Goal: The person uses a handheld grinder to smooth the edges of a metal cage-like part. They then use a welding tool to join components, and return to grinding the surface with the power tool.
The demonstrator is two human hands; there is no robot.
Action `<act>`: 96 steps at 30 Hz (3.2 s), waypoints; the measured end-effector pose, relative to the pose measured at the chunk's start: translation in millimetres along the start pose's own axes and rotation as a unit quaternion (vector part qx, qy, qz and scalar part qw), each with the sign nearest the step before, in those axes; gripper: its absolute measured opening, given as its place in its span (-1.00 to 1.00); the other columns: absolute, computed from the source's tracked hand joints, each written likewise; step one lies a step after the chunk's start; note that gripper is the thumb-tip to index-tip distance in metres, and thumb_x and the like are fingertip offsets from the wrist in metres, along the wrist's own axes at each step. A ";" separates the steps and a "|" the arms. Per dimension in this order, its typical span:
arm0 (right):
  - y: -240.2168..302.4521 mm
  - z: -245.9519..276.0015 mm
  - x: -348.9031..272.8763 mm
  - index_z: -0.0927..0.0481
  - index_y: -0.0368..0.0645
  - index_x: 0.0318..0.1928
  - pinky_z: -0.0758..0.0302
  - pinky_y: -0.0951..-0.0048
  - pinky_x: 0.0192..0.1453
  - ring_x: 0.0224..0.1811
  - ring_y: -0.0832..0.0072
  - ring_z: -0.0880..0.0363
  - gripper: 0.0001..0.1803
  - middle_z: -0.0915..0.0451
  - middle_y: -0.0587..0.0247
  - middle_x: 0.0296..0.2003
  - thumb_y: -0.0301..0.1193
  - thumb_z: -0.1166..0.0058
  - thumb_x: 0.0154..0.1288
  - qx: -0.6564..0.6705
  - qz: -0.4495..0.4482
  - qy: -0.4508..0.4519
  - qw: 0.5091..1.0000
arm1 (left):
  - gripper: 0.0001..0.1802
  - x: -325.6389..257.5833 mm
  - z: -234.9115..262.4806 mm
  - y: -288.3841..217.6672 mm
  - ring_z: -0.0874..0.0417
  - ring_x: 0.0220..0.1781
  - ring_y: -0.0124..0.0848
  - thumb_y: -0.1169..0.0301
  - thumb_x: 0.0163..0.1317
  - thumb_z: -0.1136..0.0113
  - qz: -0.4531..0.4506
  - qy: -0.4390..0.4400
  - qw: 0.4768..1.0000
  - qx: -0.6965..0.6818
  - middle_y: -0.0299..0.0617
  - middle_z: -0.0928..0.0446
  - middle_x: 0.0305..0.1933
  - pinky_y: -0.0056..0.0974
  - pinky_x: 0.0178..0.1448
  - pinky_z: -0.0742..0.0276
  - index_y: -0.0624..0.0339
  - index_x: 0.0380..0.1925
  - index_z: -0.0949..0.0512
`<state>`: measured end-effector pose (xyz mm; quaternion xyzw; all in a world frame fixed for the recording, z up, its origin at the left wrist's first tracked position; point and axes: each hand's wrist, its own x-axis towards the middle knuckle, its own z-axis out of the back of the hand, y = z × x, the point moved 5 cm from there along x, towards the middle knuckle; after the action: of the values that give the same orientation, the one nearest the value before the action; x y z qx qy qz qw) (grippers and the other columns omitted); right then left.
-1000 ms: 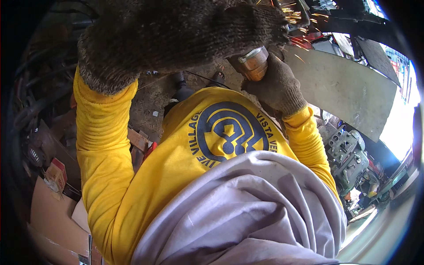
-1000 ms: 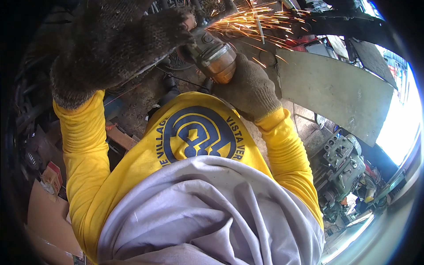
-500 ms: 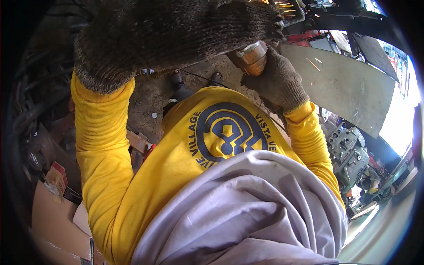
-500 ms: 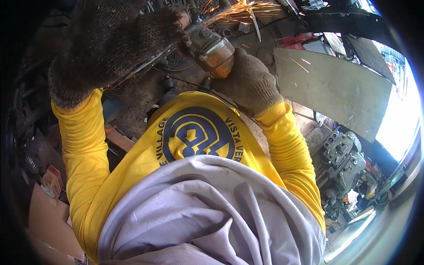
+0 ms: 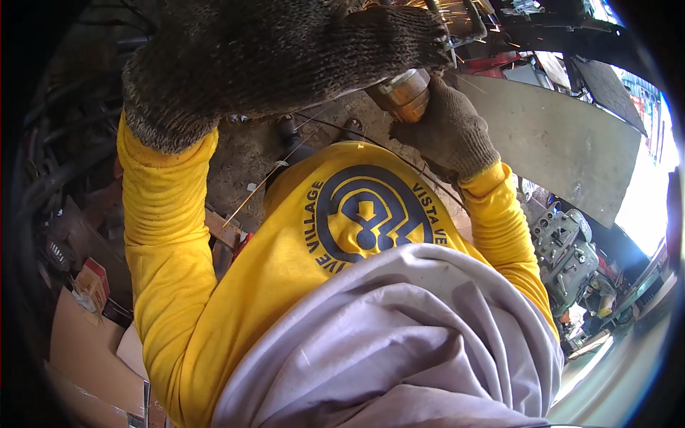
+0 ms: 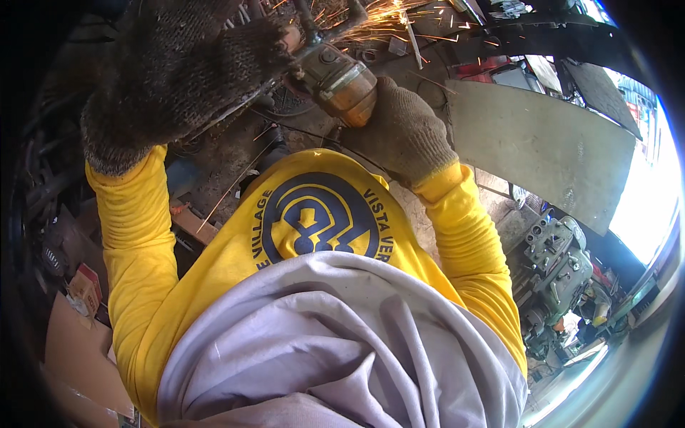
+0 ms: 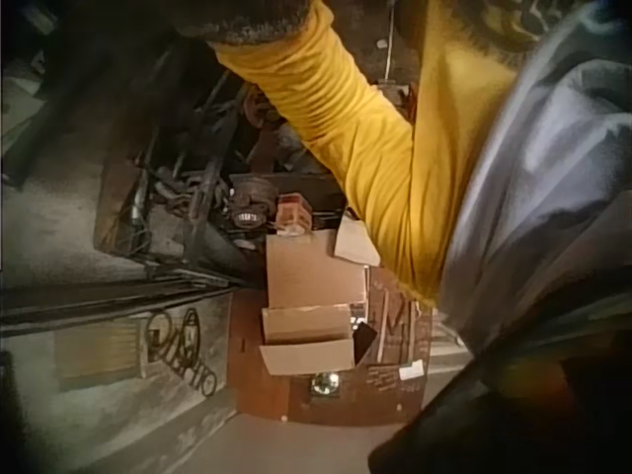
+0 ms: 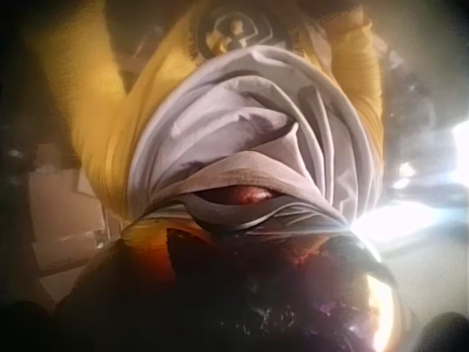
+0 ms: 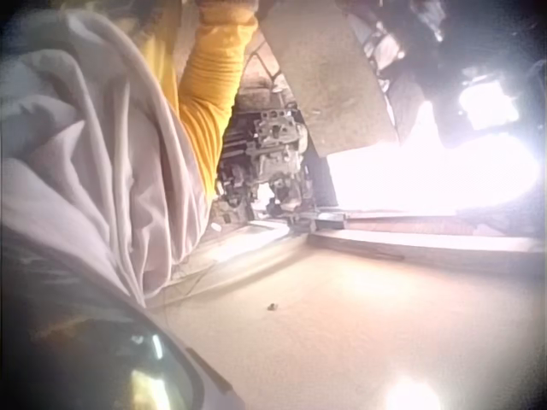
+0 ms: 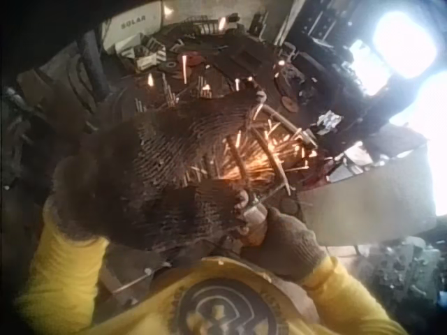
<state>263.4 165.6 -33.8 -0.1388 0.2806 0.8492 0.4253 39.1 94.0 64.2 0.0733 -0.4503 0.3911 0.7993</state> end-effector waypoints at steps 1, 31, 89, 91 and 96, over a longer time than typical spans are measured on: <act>-2.8 -0.3 0.5 -0.53 -0.10 0.24 -0.63 0.07 0.17 0.09 -0.04 -0.71 -0.19 -0.73 -0.05 -0.01 -0.17 -0.57 -0.05 -0.009 -0.007 0.000 1.000 | -0.24 1.9 1.1 -2.3 -0.76 0.15 0.07 0.11 0.38 -0.38 0.019 0.003 1.000 -0.009 0.39 -0.59 0.22 0.02 0.15 -0.75 0.58 0.31 -0.44; -1.5 1.6 -4.3 -0.57 -0.11 0.20 -0.62 0.10 0.19 0.09 -0.02 -0.72 -0.24 -0.74 -0.04 0.01 -0.19 -0.56 -0.04 0.043 -0.011 0.015 0.999 | -0.22 -13.0 -1.9 3.4 -0.81 0.00 -0.07 0.09 0.33 -0.42 -0.086 -0.061 0.990 0.092 0.25 -0.65 0.19 -0.06 0.07 -0.77 0.53 0.31 -0.46; 8.3 6.6 -4.8 -0.57 -0.16 0.13 -0.65 0.08 0.14 0.06 0.01 -0.73 -0.24 -0.73 -0.07 -0.05 -0.12 -0.59 -0.07 0.010 -0.006 0.013 1.000 | -0.19 12.1 16.5 -12.9 -0.74 0.11 0.16 0.03 0.34 -0.36 -0.082 0.043 0.988 0.124 0.33 -0.63 0.18 0.05 0.18 -0.67 0.60 0.28 -0.46; -1.8 -0.7 -1.0 -0.57 -0.16 0.13 -0.65 0.08 0.14 0.07 0.01 -0.72 -0.24 -0.73 -0.07 -0.05 -0.12 -0.59 -0.07 -0.004 -0.024 0.000 1.000 | -0.17 12.4 14.5 -10.4 -0.74 0.12 0.16 -0.01 0.35 -0.34 -0.065 0.054 0.988 0.128 0.34 -0.63 0.17 0.04 0.18 -0.67 0.61 0.27 -0.46; 13.9 12.6 -5.3 -0.57 -0.15 0.13 -0.64 0.07 0.14 0.08 -0.01 -0.72 -0.24 -0.73 -0.07 -0.04 -0.12 -0.59 -0.07 0.030 0.010 0.023 0.999 | -0.14 3.7 6.7 -3.8 -0.75 0.11 0.16 -0.05 0.35 -0.32 0.093 0.057 0.994 -0.006 0.38 -0.64 0.14 0.01 0.17 -0.68 0.63 0.26 -0.46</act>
<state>255.5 163.0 -16.2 -0.1430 0.3171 0.8409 0.4145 38.3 90.3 71.9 0.0040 -0.4112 0.4645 0.7843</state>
